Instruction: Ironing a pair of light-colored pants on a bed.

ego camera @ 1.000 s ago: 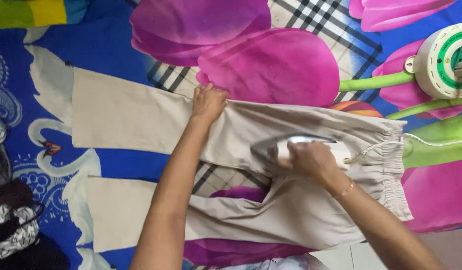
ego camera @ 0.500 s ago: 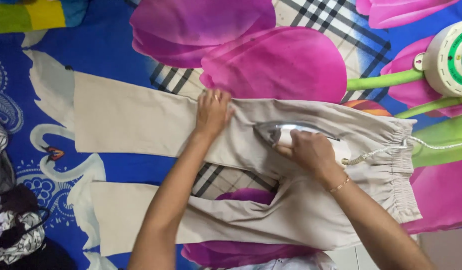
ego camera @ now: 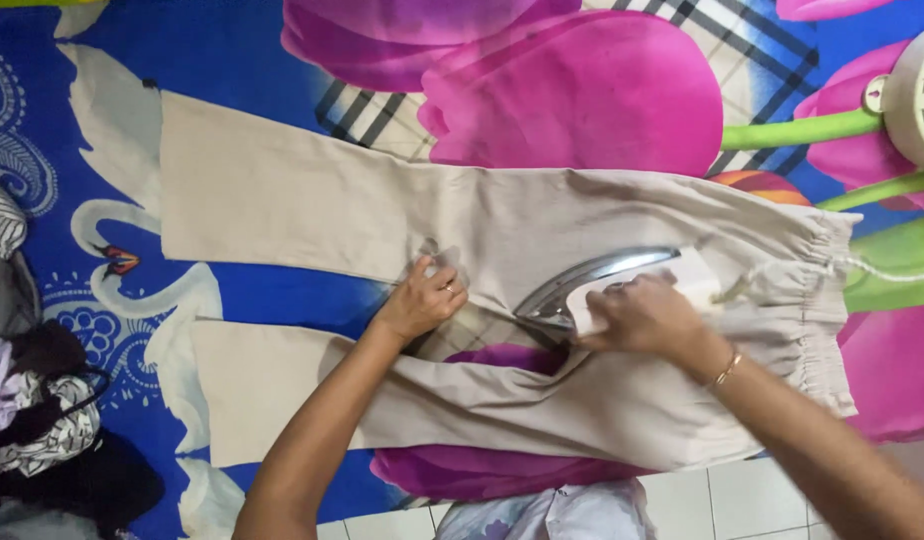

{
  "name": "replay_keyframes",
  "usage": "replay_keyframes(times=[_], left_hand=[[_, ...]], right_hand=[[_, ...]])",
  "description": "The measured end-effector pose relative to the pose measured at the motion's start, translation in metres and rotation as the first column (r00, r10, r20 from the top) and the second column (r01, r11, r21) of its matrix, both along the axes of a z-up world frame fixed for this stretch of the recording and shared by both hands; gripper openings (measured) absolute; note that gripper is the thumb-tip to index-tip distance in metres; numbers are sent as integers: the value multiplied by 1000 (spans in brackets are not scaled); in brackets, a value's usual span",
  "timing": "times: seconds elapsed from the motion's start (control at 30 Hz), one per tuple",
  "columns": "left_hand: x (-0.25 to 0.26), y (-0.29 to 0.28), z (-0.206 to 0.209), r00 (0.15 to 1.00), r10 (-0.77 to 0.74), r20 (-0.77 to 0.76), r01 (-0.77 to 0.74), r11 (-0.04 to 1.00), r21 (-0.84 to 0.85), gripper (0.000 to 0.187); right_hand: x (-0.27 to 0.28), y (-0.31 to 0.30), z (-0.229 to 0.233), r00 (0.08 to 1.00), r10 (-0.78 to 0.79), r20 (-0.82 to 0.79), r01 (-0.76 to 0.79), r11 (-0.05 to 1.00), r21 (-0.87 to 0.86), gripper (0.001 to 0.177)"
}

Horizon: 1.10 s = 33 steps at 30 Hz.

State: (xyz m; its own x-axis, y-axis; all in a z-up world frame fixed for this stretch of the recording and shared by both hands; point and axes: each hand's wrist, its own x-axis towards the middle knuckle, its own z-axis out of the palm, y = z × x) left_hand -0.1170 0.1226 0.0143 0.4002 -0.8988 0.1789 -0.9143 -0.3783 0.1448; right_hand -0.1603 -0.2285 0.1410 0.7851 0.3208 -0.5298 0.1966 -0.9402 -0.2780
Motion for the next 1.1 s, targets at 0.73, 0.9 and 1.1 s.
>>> replay_keyframes(times=[0.73, 0.9, 1.1], left_hand=[[-8, -33, 11, 906, 420, -55, -412, 903, 119, 10], [-80, -76, 78, 574, 695, -433, -653, 707, 270, 45], [-187, -113, 74, 501, 616, -607, -515, 777, 363, 24]], right_hand=[[0, -48, -3, 962, 256, -93, -267, 953, -142, 61], [4, -77, 37, 988, 138, -68, -153, 939, -308, 63], [-60, -97, -53, 934, 209, 291, -250, 962, 112, 61]])
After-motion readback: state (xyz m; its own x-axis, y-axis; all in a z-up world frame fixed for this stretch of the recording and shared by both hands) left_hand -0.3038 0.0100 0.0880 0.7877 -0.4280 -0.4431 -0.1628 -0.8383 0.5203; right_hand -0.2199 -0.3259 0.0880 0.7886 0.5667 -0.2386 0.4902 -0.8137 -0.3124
